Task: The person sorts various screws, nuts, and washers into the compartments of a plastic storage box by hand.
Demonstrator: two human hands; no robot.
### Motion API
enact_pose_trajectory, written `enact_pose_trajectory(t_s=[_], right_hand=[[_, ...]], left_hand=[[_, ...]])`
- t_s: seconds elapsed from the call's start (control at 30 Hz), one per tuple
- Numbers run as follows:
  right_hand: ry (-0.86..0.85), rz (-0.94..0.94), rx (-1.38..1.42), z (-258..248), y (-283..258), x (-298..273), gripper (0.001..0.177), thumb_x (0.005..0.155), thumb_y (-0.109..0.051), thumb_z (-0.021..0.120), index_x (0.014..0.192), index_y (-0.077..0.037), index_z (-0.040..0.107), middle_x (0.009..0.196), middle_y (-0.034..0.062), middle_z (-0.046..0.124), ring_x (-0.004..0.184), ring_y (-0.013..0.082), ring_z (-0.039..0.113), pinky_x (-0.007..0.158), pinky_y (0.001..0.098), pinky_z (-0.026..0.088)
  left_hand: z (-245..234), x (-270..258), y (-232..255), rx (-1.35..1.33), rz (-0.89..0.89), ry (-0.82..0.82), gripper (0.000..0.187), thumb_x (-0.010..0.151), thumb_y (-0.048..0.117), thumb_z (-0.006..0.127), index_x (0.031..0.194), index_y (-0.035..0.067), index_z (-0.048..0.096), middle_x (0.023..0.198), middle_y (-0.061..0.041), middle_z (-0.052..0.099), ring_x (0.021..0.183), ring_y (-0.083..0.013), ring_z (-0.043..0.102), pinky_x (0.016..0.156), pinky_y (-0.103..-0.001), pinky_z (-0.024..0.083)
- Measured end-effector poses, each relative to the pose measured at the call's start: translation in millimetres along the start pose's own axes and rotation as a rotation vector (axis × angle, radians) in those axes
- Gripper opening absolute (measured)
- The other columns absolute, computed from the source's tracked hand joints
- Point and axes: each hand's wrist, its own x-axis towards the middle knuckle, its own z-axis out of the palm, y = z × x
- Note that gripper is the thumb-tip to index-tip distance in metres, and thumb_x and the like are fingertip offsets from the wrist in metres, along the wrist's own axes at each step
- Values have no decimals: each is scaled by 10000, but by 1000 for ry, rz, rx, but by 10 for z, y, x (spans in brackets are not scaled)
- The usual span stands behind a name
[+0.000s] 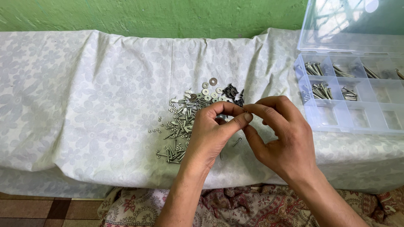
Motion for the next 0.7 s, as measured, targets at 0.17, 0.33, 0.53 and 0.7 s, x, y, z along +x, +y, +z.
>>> enact_pose_trajectory(t_s=[0.17, 0.33, 0.53, 0.7], right_hand=[[-15, 78, -6, -32, 39, -31, 359, 774, -92, 826, 1124, -126, 752, 1078, 65, 685, 882, 210, 690, 627, 333, 551], [-47, 149, 3, -162, 161, -72, 381, 763, -118, 826, 1137, -126, 752, 1088, 67, 689, 804, 182, 687, 566, 308, 538], [-52, 178, -98, -530, 504, -166, 374, 783, -148, 826, 1150, -128, 758, 1088, 71, 694, 791, 186, 674, 578, 316, 531], [-69, 267, -195, -894, 956, -253, 375, 803, -158, 811, 1174, -130, 760, 1054, 64, 709, 774, 181, 668, 625, 330, 543]], left_hand=[[107, 8, -24, 101, 48, -9, 216, 804, 254, 823, 934, 83, 800, 734, 33, 731, 561, -29, 502, 496, -228, 414], [239, -47, 25, 301, 156, 23, 177, 829, 262, 811, 917, 109, 800, 830, 39, 781, 595, -55, 564, 541, -246, 451], [662, -181, 131, 452, 284, 17, 143, 842, 246, 809, 909, 120, 794, 909, 23, 771, 721, -76, 652, 633, -268, 502], [1118, -203, 274, 572, 53, -100, 123, 831, 252, 780, 918, 165, 786, 942, 55, 755, 652, -162, 664, 629, -314, 531]])
